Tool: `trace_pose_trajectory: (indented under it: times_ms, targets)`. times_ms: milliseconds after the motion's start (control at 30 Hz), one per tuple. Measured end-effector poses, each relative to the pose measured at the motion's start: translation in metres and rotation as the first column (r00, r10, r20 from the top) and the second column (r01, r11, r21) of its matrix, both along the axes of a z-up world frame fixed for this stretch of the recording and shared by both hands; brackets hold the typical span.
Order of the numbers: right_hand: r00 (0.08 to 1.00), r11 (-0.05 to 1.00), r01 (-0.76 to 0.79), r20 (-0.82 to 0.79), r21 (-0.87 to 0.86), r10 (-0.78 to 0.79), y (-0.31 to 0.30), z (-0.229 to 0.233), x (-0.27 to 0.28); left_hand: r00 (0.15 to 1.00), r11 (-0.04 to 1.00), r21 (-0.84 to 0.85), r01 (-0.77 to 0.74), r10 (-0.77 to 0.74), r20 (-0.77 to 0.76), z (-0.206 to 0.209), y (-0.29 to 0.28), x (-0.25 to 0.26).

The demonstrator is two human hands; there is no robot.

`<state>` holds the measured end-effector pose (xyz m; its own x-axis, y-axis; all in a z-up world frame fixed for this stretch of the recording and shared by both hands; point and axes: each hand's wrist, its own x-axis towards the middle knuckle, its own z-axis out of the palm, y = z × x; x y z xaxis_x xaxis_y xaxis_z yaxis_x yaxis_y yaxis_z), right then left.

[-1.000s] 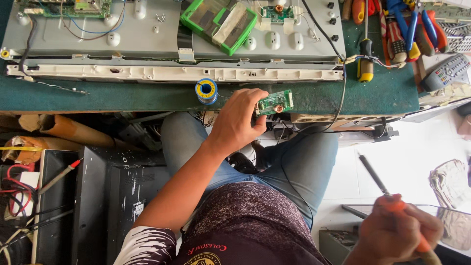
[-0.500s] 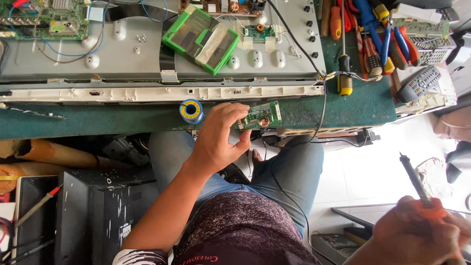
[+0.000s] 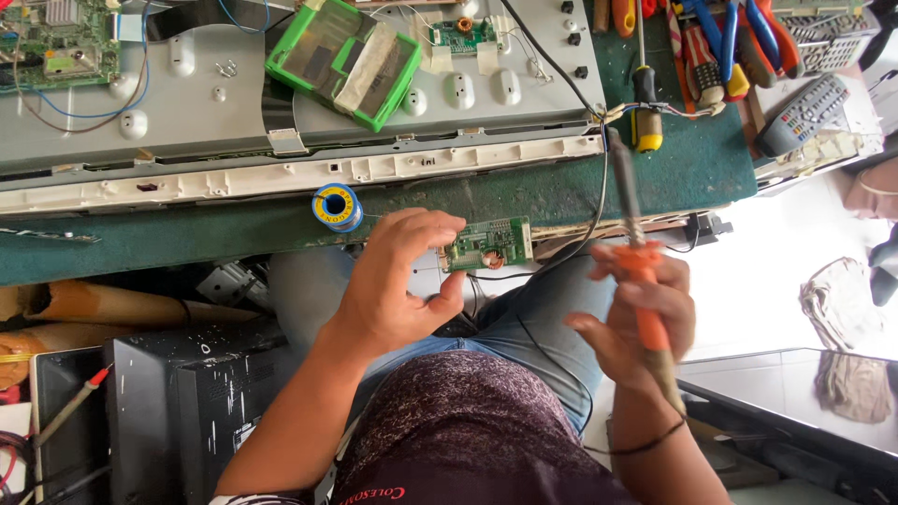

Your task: The person uses a soldering iron and solder wire to work on a small green circuit board. They then pick up a multimeter and use its probes to test connections on a larger circuit board assembly.

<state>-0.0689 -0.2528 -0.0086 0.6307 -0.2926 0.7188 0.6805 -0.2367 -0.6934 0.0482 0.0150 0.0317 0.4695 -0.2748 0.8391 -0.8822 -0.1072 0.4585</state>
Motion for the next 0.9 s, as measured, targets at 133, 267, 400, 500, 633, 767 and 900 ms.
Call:
trace_pose_trajectory:
  times_ms: [133, 267, 400, 500, 633, 767, 900]
  targets:
    - [0.994, 0.993, -0.108, 0.025, -0.049, 0.109, 0.02, 0.009, 0.031, 0.999, 1.0, 0.011, 0.011, -0.011, -0.032, 0.019, 0.008, -0.012]
    - [0.977, 0.976, -0.213, 0.002, -0.042, 0.213, 0.034, 0.017, 0.038, 0.997, 0.999, 0.028, 0.028, -0.026, -0.073, 0.018, 0.013, -0.024]
    - [0.968, 0.968, -0.249, -0.026, 0.02, 0.249, 0.038, 0.01, 0.033, 0.995, 0.998, 0.021, 0.061, -0.06, -0.074, 0.018, 0.016, -0.028]
    - [0.966, 0.964, -0.259, -0.002, 0.057, 0.26, 0.035, 0.006, 0.028, 0.983, 0.99, -0.045, 0.13, -0.135, -0.125, 0.021, 0.013, -0.028]
    - [0.959, 0.955, -0.28, 0.066, 0.096, 0.275, 0.031, -0.005, 0.025, 0.809, 0.886, -0.363, 0.287, -0.428, -0.404, -0.02, 0.002, -0.035]
    - [0.981, 0.983, -0.155, 0.134, 0.097, 0.141, 0.036, -0.014, 0.03, 0.395, 0.6, -0.798, 0.048, -0.745, -0.537, -0.04, -0.026, -0.048]
    - [0.978, 0.991, 0.099, 0.194, -0.089, -0.08, 0.042, -0.023, 0.039, 0.055, 0.588, -0.748, -0.306, -0.774, -0.631, -0.073, -0.053, -0.072]
